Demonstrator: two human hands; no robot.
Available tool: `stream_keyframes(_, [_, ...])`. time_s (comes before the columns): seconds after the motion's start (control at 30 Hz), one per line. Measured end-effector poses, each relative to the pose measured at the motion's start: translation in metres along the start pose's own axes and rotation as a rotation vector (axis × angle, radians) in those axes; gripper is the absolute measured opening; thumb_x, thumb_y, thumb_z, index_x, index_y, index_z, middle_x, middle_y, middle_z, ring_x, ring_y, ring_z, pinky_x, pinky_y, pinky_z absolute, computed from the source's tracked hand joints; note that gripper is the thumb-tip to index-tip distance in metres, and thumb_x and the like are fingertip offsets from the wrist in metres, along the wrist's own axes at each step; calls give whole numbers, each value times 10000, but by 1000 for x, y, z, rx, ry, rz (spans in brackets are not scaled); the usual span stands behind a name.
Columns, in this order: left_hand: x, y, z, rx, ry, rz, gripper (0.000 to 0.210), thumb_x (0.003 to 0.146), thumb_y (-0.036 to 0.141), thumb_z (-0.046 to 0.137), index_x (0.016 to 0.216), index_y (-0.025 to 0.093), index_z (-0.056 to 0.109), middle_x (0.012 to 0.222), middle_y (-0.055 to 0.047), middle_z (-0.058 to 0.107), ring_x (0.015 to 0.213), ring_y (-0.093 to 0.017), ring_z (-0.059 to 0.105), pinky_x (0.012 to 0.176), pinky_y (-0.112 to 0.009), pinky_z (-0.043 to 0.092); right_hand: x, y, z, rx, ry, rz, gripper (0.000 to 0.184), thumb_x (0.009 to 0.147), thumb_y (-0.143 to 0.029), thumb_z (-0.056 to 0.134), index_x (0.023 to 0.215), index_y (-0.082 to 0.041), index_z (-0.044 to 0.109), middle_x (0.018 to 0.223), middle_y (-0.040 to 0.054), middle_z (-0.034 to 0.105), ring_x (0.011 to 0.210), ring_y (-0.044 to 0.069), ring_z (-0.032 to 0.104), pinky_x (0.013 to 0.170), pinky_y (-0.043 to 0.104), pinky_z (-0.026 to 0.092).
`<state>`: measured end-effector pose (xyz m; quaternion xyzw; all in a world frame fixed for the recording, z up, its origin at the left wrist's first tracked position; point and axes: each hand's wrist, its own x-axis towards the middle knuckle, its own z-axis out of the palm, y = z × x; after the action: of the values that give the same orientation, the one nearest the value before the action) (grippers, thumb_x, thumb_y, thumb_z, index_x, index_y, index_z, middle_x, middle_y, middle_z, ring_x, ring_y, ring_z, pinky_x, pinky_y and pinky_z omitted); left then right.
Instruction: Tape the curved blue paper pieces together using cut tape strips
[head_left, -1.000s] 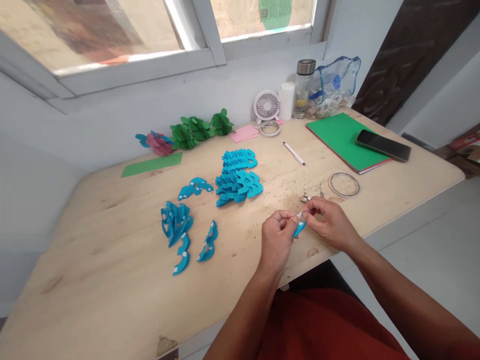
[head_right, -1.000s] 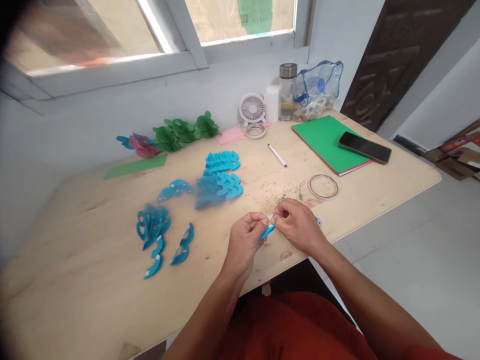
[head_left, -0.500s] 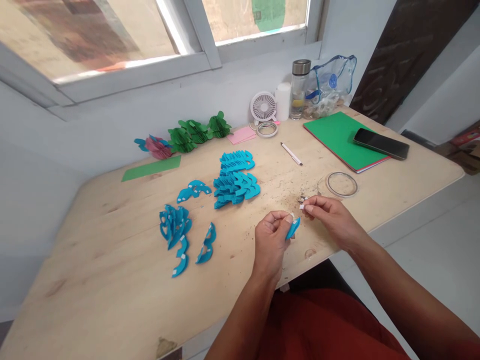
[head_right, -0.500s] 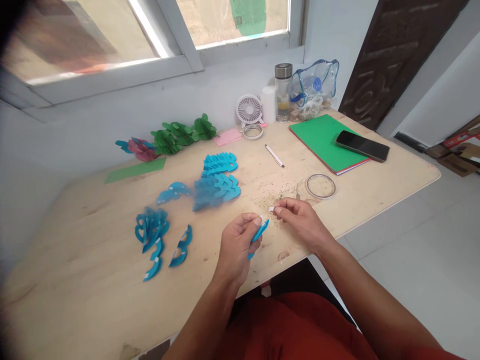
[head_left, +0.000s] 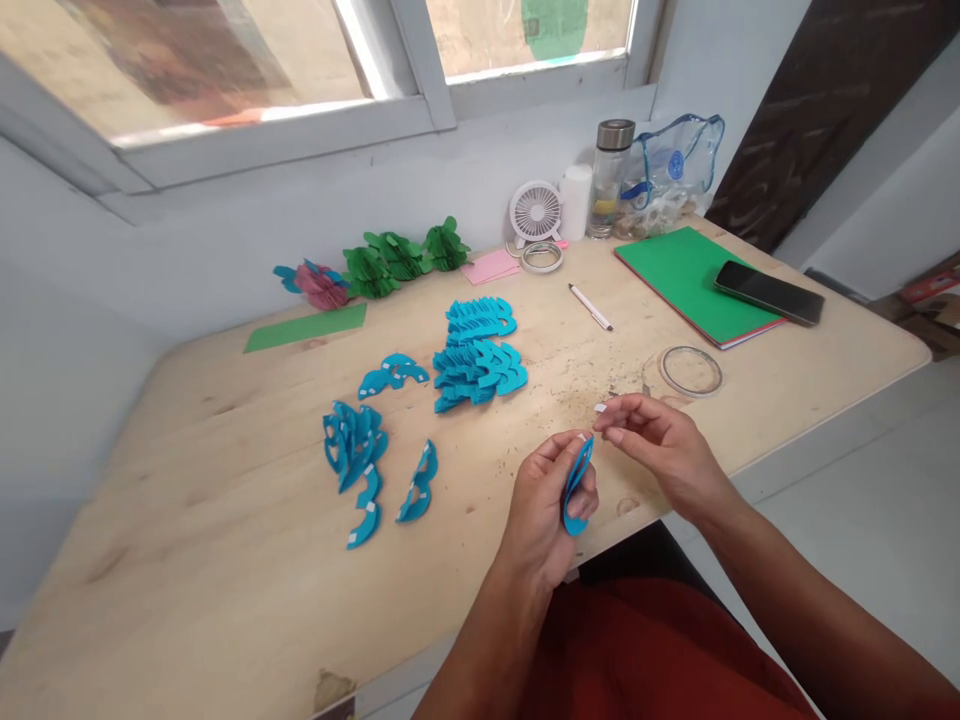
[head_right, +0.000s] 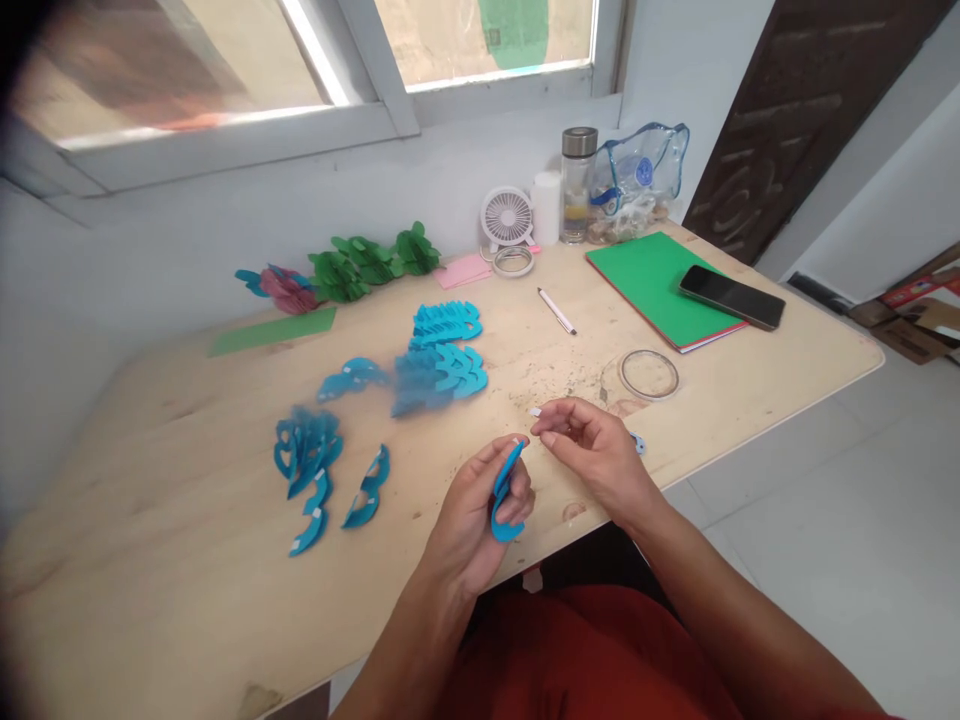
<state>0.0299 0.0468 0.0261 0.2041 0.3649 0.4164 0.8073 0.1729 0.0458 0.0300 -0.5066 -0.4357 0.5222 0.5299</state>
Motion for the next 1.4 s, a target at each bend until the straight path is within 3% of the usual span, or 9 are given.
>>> stream_keyframes(0.2, [-5,1,-4,32,29,96,317,697,305,756,888,181,535,497,76,514,349,-13,316,387,-166,182,-3,-8,12,-8,-58,5,194,763,-323,703,922,-226,650,838,34,700,804,166,645,787,330,513])
stream_keyframes(0.5, [-5,5,-10,-38,-79,-21,413,671,299,775,967,186,511,545,89,514,339,0,270,384,-173,183,-5,-9,19,101,-118,120,230,713,-286,752,920,-230,667,838,16,707,780,150,656,761,304,524])
stream_keyframes(0.67, [-5,5,-10,-67,-69,-33,407,680,281,770,962,190,491,502,106,473,334,-6,268,386,-169,181,-5,-10,18,90,-105,80,242,712,-262,758,939,-236,676,808,5,690,771,136,642,756,281,519])
stream_keyframes(0.87, [-5,7,-9,-39,-150,-118,379,717,308,738,998,180,519,496,98,450,334,-9,273,390,-169,177,-6,-9,15,79,-141,44,249,726,-268,750,961,-247,673,860,21,721,836,166,667,799,327,529])
stream_keyframes(1.13, [-5,1,-1,-42,-165,-129,293,778,285,678,991,186,503,508,87,435,350,-15,253,385,-169,182,-7,-7,7,57,-80,-79,219,736,-263,741,946,-255,676,788,6,698,749,155,654,739,305,537])
stream_keyframes(1.4, [-5,-5,4,-20,-183,-121,253,830,336,622,981,192,480,508,76,474,346,-22,250,393,-180,170,-10,-8,5,53,-52,-71,234,752,-252,718,980,-247,666,776,3,637,720,142,603,696,280,516])
